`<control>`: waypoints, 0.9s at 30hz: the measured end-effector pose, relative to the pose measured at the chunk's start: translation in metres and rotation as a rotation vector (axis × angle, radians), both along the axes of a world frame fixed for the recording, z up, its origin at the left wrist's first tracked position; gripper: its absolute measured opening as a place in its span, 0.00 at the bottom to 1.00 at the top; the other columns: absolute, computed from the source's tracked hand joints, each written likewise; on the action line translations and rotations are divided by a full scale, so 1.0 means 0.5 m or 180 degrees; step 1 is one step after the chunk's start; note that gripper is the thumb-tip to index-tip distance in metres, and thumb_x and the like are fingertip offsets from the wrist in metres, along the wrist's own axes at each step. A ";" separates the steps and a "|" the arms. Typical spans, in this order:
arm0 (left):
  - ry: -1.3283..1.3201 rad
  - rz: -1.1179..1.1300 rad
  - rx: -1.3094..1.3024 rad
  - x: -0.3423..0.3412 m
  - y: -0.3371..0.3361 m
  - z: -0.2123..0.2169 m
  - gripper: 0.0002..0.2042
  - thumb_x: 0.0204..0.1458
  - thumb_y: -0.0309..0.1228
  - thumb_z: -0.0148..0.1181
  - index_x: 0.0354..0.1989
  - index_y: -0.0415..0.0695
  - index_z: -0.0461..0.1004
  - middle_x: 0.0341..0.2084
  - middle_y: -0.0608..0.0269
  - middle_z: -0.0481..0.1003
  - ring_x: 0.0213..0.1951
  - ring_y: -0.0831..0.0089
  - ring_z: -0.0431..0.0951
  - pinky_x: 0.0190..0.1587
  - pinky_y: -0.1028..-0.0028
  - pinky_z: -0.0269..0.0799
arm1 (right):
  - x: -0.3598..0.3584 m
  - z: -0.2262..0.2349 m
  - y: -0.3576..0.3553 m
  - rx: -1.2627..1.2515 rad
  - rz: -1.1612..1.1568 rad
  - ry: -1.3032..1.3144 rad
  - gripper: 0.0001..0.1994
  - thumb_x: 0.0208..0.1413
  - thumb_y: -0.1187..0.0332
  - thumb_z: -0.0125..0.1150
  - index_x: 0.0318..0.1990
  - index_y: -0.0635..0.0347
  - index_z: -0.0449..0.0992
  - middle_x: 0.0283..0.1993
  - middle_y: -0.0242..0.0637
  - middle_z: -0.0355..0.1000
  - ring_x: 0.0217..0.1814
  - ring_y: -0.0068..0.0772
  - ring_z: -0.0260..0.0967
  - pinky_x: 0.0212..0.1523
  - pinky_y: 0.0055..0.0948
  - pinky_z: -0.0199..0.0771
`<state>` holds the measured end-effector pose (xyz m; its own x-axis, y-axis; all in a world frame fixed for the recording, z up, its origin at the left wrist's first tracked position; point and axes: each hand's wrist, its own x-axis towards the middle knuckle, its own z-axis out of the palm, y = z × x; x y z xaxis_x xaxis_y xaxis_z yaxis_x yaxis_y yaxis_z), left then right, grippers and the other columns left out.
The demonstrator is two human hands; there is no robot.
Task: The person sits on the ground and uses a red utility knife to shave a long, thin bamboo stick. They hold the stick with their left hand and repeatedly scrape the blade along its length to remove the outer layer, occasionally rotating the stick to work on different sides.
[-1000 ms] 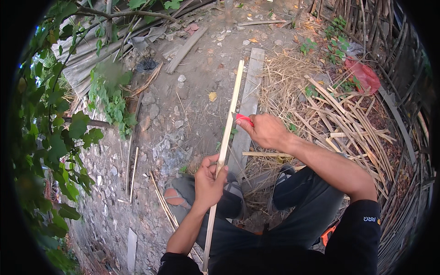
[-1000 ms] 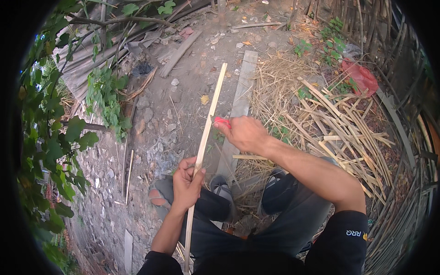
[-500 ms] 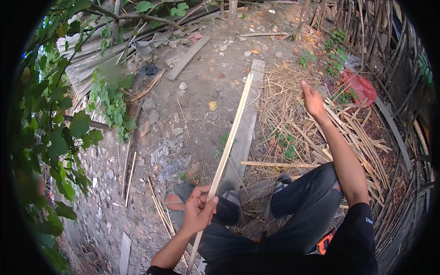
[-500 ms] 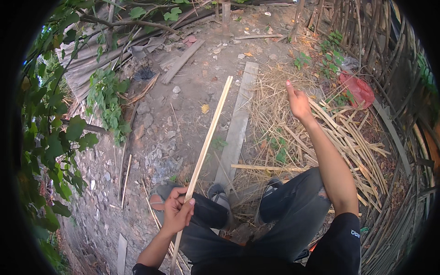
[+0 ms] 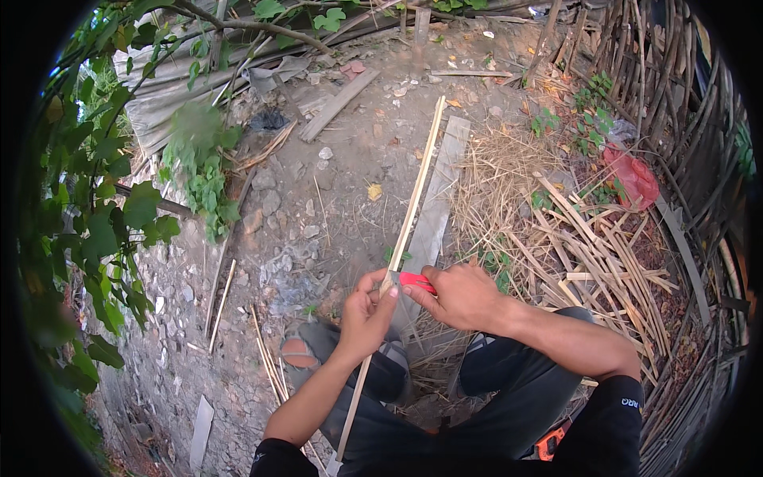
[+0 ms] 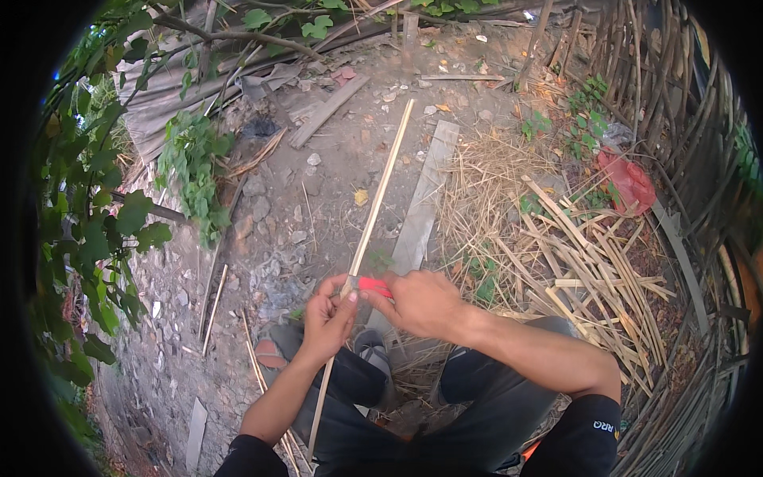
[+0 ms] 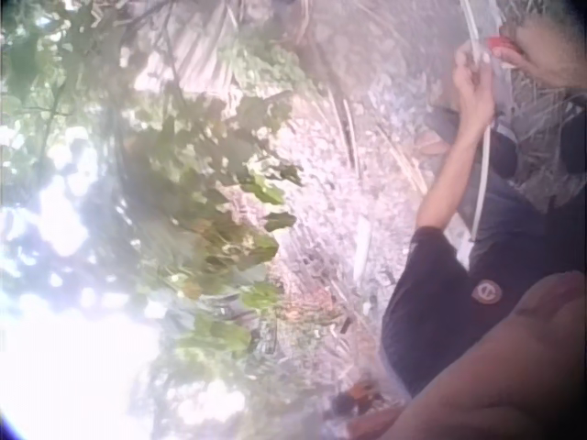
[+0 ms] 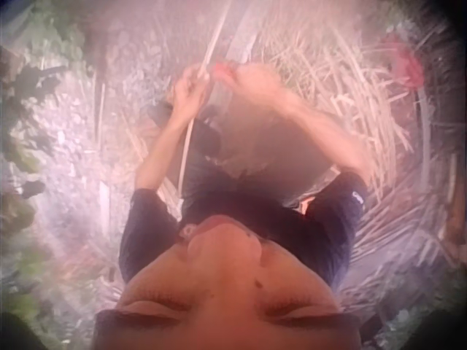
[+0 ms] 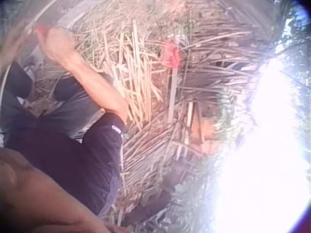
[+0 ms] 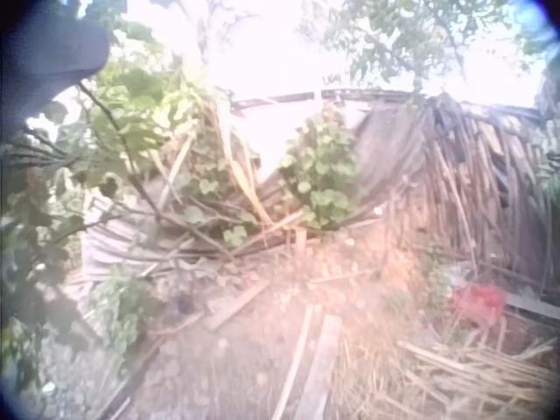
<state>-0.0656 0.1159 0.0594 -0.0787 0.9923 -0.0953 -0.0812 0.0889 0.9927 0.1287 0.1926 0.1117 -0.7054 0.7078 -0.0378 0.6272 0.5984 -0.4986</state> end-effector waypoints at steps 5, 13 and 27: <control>-0.0102 0.0053 -0.0039 -0.004 -0.009 -0.015 0.16 0.65 0.28 0.54 0.59 0.38 0.63 0.20 0.75 0.71 0.17 0.92 0.60 0.19 0.84 0.50 | -0.014 -0.025 -0.001 0.0222 -0.0038 -0.0066 0.28 0.67 0.44 0.46 0.41 0.66 0.77 0.24 0.55 0.76 0.29 0.61 0.77 0.33 0.52 0.77; 0.0220 -0.0147 -0.0051 -0.010 -0.046 -0.009 0.16 0.64 0.27 0.57 0.58 0.39 0.64 0.19 0.75 0.69 0.18 0.91 0.60 0.19 0.83 0.51 | 0.028 -0.035 0.148 0.0405 -0.1132 0.0000 0.32 0.68 0.42 0.43 0.34 0.66 0.79 0.31 0.57 0.78 0.38 0.62 0.78 0.42 0.55 0.76; -0.0087 -0.0636 0.0000 -0.086 -0.219 0.025 0.16 0.66 0.24 0.52 0.60 0.38 0.64 0.18 0.72 0.67 0.14 0.88 0.59 0.17 0.83 0.51 | 0.381 -0.196 0.393 0.0566 -0.3276 0.0647 0.43 0.65 0.33 0.35 0.29 0.74 0.76 0.32 0.69 0.73 0.43 0.65 0.75 0.50 0.52 0.69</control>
<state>-0.1086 0.0065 0.0721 0.1223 0.9880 -0.0946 -0.0888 0.1059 0.9904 0.3193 0.3892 0.0139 0.2546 0.9509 0.1762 0.7875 -0.0981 -0.6085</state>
